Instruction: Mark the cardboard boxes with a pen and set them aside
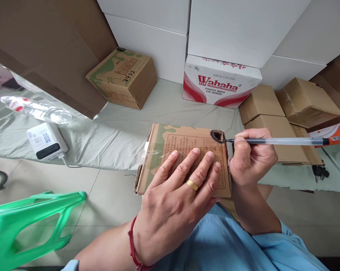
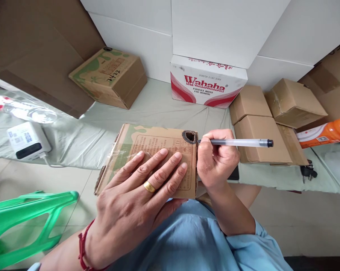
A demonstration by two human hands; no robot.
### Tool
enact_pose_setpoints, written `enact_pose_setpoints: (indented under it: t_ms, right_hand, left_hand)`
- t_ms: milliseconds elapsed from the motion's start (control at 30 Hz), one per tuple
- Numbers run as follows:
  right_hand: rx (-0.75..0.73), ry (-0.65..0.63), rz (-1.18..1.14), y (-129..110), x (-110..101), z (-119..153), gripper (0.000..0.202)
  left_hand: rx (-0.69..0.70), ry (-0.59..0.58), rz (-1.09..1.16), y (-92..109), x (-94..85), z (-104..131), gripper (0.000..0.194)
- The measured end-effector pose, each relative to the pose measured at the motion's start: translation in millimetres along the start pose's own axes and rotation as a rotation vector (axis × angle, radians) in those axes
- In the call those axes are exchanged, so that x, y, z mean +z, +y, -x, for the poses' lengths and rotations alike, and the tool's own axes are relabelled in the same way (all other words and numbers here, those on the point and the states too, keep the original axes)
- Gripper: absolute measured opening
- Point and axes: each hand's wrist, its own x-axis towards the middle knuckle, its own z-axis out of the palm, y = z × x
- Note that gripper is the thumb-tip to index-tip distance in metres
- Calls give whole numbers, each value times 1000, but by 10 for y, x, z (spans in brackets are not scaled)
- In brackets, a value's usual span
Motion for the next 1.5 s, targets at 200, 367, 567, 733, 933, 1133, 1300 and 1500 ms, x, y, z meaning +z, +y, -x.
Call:
enact_pose_setpoints:
  t_ms: [200, 367, 567, 733, 933, 1133, 1300, 1500]
  right_hand:
    - [-4, -83, -16, -34, -54, 24, 14]
    - [-16, -159, -11, -28, -55, 1, 11]
    - [-14, -209, -43, 9, -29, -25, 12]
    - [-27, -193, -41, -9, -51, -19, 11]
    - [-7, 39, 6, 246, -157, -62, 12]
    - [-16, -517, 523, 803, -466, 73, 21]
    - [28, -952, 881, 1083, -535, 231, 37]
    - [111, -916, 856, 1290, -684, 363, 56]
  left_hand:
    - [2, -3, -18, -3, 3, 19, 42]
    - [5, 0, -19, -4, 12, 17, 42]
    - [10, 4, -12, -8, 14, 7, 44]
    - [7, 1, -9, -5, 2, 11, 44]
    - [9, -1, -6, -9, -1, 21, 44]
    - [17, -1, -16, -14, 44, 5, 44]
    - [53, -39, 22, -82, -51, 8, 46]
    - [124, -205, 216, -313, -424, 48, 46]
